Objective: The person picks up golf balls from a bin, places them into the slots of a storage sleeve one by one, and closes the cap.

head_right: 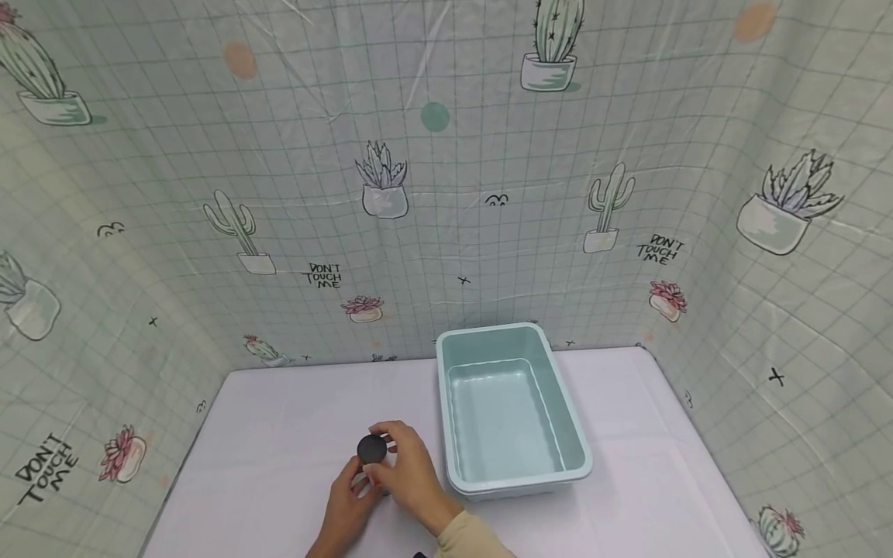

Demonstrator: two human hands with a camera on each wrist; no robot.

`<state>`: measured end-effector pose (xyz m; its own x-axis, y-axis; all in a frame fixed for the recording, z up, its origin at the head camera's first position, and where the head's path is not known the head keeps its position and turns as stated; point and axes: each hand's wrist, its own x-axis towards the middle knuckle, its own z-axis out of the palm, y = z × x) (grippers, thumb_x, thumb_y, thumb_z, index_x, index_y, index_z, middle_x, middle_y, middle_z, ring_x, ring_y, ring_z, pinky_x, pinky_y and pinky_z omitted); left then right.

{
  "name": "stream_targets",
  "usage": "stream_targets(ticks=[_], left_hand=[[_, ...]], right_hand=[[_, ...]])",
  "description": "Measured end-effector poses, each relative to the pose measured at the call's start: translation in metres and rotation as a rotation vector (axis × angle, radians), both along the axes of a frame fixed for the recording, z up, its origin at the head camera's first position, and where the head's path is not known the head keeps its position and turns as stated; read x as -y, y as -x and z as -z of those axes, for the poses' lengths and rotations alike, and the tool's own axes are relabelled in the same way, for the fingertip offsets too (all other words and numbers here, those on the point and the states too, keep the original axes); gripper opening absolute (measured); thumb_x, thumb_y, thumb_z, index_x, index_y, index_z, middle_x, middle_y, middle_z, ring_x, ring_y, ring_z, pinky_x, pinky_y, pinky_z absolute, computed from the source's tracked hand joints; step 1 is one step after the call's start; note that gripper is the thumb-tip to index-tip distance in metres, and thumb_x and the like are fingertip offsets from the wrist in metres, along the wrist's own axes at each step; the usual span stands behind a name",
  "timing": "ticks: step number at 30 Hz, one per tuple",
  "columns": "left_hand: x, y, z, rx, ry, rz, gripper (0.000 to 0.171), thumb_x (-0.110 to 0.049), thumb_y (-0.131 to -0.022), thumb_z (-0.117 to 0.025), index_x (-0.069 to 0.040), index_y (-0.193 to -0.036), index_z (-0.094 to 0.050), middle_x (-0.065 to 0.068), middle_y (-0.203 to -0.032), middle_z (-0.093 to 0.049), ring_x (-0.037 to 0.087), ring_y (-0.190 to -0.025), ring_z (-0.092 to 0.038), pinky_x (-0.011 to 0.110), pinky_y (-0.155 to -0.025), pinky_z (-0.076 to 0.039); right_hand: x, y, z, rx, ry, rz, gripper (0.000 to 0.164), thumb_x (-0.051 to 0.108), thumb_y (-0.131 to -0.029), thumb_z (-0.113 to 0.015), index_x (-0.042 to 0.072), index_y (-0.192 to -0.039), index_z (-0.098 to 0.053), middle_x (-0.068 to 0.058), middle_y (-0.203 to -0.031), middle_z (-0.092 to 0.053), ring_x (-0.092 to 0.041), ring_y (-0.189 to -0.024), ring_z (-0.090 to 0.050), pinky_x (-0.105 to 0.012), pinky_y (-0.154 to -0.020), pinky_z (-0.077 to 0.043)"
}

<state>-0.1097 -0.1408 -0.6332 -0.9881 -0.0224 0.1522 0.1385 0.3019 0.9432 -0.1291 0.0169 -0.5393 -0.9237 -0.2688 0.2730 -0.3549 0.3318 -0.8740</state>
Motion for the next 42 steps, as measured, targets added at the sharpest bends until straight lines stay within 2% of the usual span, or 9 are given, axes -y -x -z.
stream_targets(ticks=[4,10,13,17,23,26,31,37,42], left_hand=[[0.000,0.002,0.000,0.002,0.020,-0.007,0.048,-0.003,-0.086,-0.085,-0.005,-0.129,-0.065,0.013,-0.128,-0.068,0.021,-0.117,-0.063,0.043,-0.099,-0.062],[0.001,0.002,0.001,0.016,-0.010,-0.019,0.045,-0.002,-0.085,-0.086,-0.004,-0.125,-0.067,0.011,-0.124,-0.068,0.010,-0.112,-0.061,0.039,-0.099,-0.062],[0.001,0.001,0.000,0.024,-0.015,-0.015,0.044,-0.002,-0.085,-0.085,-0.005,-0.125,-0.067,0.010,-0.125,-0.069,0.010,-0.112,-0.060,0.039,-0.099,-0.062],[0.001,-0.001,-0.003,0.038,-0.010,0.001,0.045,-0.002,-0.087,-0.084,-0.006,-0.128,-0.065,0.010,-0.128,-0.067,0.017,-0.115,-0.061,0.043,-0.100,-0.062],[0.003,0.000,-0.001,0.041,0.054,0.017,0.042,-0.007,-0.093,-0.079,-0.005,-0.131,-0.062,0.015,-0.133,-0.065,0.039,-0.125,-0.061,0.049,-0.100,-0.061],[0.003,0.001,0.000,0.054,0.059,0.017,0.040,-0.004,-0.094,-0.077,-0.002,-0.132,-0.061,0.019,-0.135,-0.064,0.045,-0.129,-0.059,0.046,-0.101,-0.061],[0.002,0.001,-0.001,0.083,0.049,0.017,0.041,-0.004,-0.095,-0.076,-0.001,-0.132,-0.061,0.019,-0.137,-0.063,0.043,-0.130,-0.059,0.042,-0.104,-0.060],[0.001,0.000,-0.003,0.103,0.047,0.013,0.036,-0.001,-0.096,-0.073,0.000,-0.130,-0.061,0.019,-0.136,-0.063,0.042,-0.129,-0.059,0.039,-0.105,-0.059],[0.001,0.000,-0.004,0.115,0.056,0.011,0.036,0.002,-0.096,-0.071,0.001,-0.130,-0.060,0.019,-0.134,-0.063,0.042,-0.129,-0.059,0.040,-0.106,-0.058]], right_hand=[[0.001,0.002,0.001,-0.047,-0.036,0.002,0.050,-0.001,-0.082,-0.088,0.006,-0.127,-0.067,-0.007,-0.121,-0.071,-0.025,-0.111,-0.066,-0.034,-0.095,-0.061],[0.002,0.002,0.000,-0.136,-0.147,-0.003,0.050,-0.001,-0.082,-0.089,0.004,-0.127,-0.067,-0.006,-0.120,-0.072,-0.023,-0.107,-0.063,-0.034,-0.093,-0.060],[0.002,0.001,-0.003,-0.159,-0.206,-0.008,0.051,0.000,-0.081,-0.089,0.004,-0.128,-0.068,-0.005,-0.120,-0.072,-0.022,-0.108,-0.063,-0.033,-0.094,-0.059],[0.002,0.001,-0.011,-0.184,-0.323,-0.037,0.050,0.002,-0.083,-0.087,0.006,-0.130,-0.069,-0.003,-0.122,-0.070,-0.019,-0.109,-0.062,-0.030,-0.094,-0.059],[0.009,0.002,-0.028,-0.258,-0.571,-0.052,0.042,0.017,-0.085,-0.089,0.010,-0.125,-0.076,-0.002,-0.115,-0.068,-0.018,-0.102,-0.063,-0.024,-0.077,-0.061],[0.013,0.001,-0.032,-0.280,-0.638,-0.045,0.038,0.019,-0.085,-0.090,0.011,-0.121,-0.078,-0.002,-0.110,-0.067,-0.017,-0.097,-0.062,-0.024,-0.070,-0.061],[0.017,0.002,-0.036,-0.262,-0.671,-0.044,0.032,0.016,-0.084,-0.090,0.012,-0.114,-0.081,0.000,-0.103,-0.064,-0.016,-0.091,-0.060,-0.022,-0.062,-0.058],[0.021,0.003,-0.040,-0.252,-0.714,-0.036,0.029,0.012,-0.080,-0.092,0.013,-0.108,-0.083,0.001,-0.098,-0.064,-0.014,-0.086,-0.059,-0.022,-0.063,-0.058],[0.025,0.004,-0.044,-0.281,-0.746,-0.017,0.027,0.009,-0.076,-0.095,0.013,-0.100,-0.084,0.001,-0.092,-0.065,-0.013,-0.080,-0.058,-0.022,-0.061,-0.057]])
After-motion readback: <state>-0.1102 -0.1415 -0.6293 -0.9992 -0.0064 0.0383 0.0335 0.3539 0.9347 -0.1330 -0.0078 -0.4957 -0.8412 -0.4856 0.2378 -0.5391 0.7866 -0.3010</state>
